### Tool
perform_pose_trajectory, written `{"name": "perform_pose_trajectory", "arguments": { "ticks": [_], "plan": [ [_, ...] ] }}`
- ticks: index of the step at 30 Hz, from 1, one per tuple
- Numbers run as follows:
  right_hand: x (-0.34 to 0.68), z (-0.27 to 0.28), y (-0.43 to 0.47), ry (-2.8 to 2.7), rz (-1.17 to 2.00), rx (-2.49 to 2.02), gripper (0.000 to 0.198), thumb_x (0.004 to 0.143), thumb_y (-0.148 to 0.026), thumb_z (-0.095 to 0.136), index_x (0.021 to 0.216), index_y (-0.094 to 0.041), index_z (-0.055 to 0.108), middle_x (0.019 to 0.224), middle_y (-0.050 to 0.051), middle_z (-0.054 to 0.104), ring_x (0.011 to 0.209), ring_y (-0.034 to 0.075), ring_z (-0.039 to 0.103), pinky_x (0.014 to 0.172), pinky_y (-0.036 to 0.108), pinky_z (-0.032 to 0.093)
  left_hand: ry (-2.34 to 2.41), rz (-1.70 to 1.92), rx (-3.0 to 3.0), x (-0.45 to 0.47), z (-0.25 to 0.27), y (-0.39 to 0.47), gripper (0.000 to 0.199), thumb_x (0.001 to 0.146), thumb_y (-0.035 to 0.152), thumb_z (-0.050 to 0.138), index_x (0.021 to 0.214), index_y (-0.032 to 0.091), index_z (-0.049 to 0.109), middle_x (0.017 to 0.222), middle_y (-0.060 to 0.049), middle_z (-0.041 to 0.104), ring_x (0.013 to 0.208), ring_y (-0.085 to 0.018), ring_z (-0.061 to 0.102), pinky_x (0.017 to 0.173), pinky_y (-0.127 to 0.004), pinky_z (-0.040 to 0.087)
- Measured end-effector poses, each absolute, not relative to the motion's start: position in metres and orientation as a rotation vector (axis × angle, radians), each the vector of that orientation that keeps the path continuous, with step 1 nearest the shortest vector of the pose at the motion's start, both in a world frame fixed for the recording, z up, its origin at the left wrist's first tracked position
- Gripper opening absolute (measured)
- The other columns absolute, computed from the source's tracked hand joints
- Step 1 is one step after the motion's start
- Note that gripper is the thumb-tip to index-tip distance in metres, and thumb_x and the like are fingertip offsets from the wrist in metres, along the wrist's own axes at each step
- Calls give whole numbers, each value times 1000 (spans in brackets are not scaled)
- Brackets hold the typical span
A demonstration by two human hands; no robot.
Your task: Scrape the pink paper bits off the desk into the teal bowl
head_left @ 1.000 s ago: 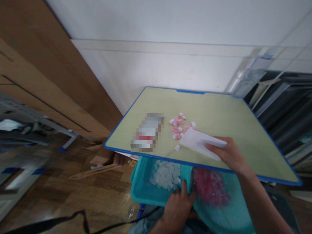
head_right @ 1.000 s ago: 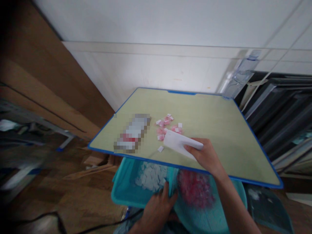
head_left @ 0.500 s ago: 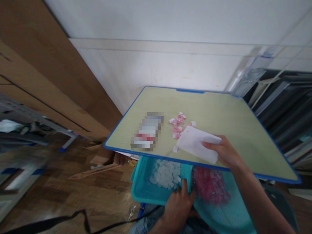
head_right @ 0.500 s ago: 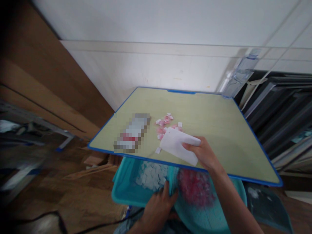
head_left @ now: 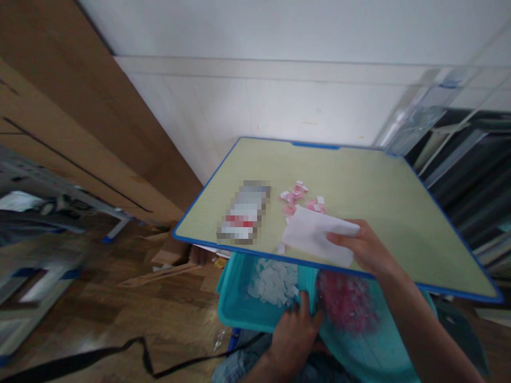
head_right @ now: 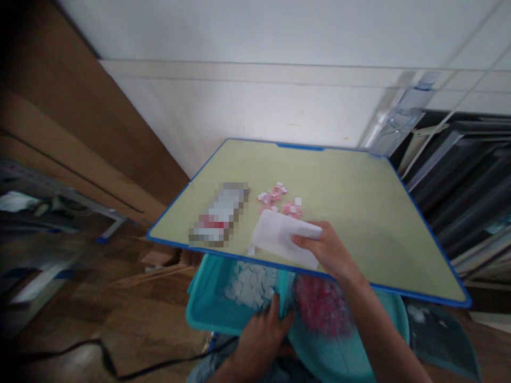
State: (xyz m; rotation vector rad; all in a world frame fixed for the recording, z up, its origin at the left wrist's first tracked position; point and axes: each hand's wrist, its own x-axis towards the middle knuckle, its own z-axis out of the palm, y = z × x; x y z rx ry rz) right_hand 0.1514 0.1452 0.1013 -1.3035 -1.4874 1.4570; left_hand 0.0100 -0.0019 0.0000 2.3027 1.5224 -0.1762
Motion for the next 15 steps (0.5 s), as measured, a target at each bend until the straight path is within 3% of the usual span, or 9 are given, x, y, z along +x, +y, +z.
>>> {"name": "perform_pose_trajectory", "arguments": {
  "ticks": [9, 15],
  "plan": [
    [144, 109, 136, -1756, 1463, -1258, 27, 65, -38, 67, 74, -13, 70, 59, 0, 62, 52, 13, 53, 49, 23, 41, 1487, -207, 2274, 10, 0, -1, 68, 66, 55, 60, 126, 29, 39, 133, -21, 36, 87, -27, 60, 68, -38, 52],
    [156, 125, 138, -1827, 1201, -1335, 24, 66, -37, 64, 68, -13, 68, 55, 0, 58, 50, 11, 48, 45, 22, 36, 1495, -180, 2283, 10, 1, -2, 72, 65, 56, 60, 128, 30, 37, 132, -21, 36, 86, -27, 60, 67, -38, 52]
  ]
}}
